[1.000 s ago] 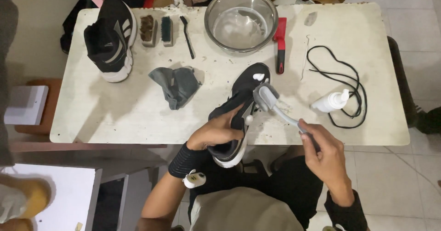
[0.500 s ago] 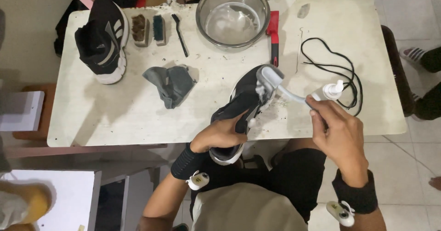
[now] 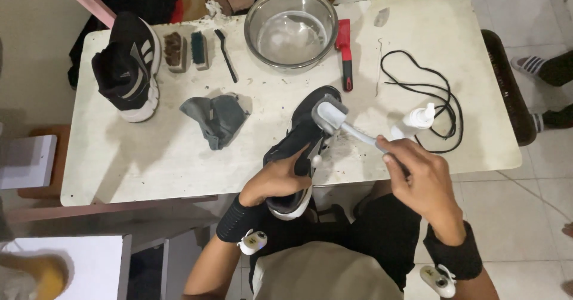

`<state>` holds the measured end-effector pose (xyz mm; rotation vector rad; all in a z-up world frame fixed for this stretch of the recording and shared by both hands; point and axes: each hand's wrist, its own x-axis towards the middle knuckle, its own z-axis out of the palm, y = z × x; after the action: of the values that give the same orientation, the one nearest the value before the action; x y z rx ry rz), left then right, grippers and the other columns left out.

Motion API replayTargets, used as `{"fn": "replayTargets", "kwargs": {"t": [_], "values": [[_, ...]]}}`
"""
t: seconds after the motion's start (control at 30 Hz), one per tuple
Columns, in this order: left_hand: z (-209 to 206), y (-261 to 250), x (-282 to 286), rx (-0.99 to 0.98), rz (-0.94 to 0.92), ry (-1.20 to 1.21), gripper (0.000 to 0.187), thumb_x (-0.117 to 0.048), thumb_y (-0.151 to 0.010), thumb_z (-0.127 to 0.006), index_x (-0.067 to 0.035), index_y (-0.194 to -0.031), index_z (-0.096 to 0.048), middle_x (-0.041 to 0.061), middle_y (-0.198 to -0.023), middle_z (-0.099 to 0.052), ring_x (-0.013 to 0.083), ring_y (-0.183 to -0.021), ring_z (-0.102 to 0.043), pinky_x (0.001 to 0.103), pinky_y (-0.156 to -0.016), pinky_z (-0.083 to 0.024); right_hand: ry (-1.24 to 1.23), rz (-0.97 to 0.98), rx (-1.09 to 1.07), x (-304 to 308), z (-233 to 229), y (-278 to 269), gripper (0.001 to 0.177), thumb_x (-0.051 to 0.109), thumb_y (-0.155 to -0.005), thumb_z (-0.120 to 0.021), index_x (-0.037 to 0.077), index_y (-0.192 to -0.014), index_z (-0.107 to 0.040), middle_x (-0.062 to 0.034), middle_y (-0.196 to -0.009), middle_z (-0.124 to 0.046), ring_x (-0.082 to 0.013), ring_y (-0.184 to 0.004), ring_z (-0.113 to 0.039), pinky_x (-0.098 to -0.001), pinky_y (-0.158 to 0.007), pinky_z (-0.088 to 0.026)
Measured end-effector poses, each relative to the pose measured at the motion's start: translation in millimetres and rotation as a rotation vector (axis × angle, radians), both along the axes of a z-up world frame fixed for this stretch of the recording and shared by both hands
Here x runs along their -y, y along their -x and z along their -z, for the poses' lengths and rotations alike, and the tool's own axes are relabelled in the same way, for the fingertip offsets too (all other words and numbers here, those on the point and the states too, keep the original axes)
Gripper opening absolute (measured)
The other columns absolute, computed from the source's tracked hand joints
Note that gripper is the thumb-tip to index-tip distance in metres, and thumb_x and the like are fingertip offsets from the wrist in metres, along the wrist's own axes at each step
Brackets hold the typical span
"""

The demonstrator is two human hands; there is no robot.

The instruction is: The person wipes a black and white sneaker with a gray cloth, then applies a white cleaning liquid from a bottle onto the shoe. They use a white brush to scrub the shoe's upper and sole, creating foam. The person continues scrubbing different areas of the shoe throughout the clip.

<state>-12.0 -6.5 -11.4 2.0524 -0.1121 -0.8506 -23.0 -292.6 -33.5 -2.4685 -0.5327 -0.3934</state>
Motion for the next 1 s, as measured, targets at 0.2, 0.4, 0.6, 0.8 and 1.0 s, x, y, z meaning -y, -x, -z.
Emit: {"fn": "replayTargets", "kwargs": {"t": [0.2,0.4,0.6,0.8,1.0], "values": [[-12,-5,5,0.009,-0.001,0.032,0.09,-0.027,-0.074,-0.064,-0.012,-0.158,-0.034,0.031,-0.151,-0.042,0.0451,-0.142,-0.04,0.052,-0.116,-0.034,0.028,0.087,0.044,-3,-4,4,0.021,0.006,-0.098,-0.066,0.01,-0.114,-0.079,-0.0083,-0.088,-0.076,-0.0224,-0.059,-0.069,-0.0278,-0.049,-0.051],[19,2,-4,0.009,-0.057,0.082,0.091,-0.026,-0.072,-0.066,-0.008,-0.156,-0.036,0.03,-0.151,-0.045,0.043,-0.143,-0.04,0.05,-0.118,-0.031,-0.128,0.068,0.065,-11,14,-15,0.023,0.0,-0.097,-0.065,0.003,-0.116,-0.077,-0.0169,-0.096,-0.075,-0.0382,-0.081,-0.073,-0.0412,-0.063,-0.058],[24,-1,-15,0.039,-0.175,0.217,0.093,-0.019,-0.068,-0.071,-0.005,-0.154,-0.04,0.028,-0.149,-0.048,0.0401,-0.142,-0.041,0.048,-0.117,-0.031,-0.245,0.069,-0.036,-12,30,3,0.022,0.001,-0.097,-0.066,0.003,-0.117,-0.077,-0.0171,-0.103,-0.077,-0.0371,-0.093,-0.074,-0.0415,-0.075,-0.059],[56,-10,-27,0.04,-0.308,0.497,0.097,-0.001,-0.061,-0.068,-0.004,-0.153,-0.041,0.021,-0.109,-0.054,0.026,-0.098,-0.044,0.033,-0.084,-0.031,-0.371,0.027,-0.019,-26,49,-14,0.026,-0.005,-0.097,-0.063,-0.004,-0.122,-0.072,-0.0243,-0.109,-0.074,-0.0412,-0.098,-0.072,-0.0459,-0.079,-0.059],[89,-13,-43,0.046,-0.466,0.894,0.105,0.021,-0.052,-0.062,-0.003,-0.153,-0.042,0.008,-0.044,-0.055,0.0108,-0.027,-0.049,0.015,-0.029,-0.036,-0.304,0.026,-0.042,-35,52,20,0.026,0.005,-0.096,-0.066,0.005,-0.12,-0.075,-0.0152,-0.107,-0.077,-0.0316,-0.096,-0.075,-0.0383,-0.075,-0.061]]}}
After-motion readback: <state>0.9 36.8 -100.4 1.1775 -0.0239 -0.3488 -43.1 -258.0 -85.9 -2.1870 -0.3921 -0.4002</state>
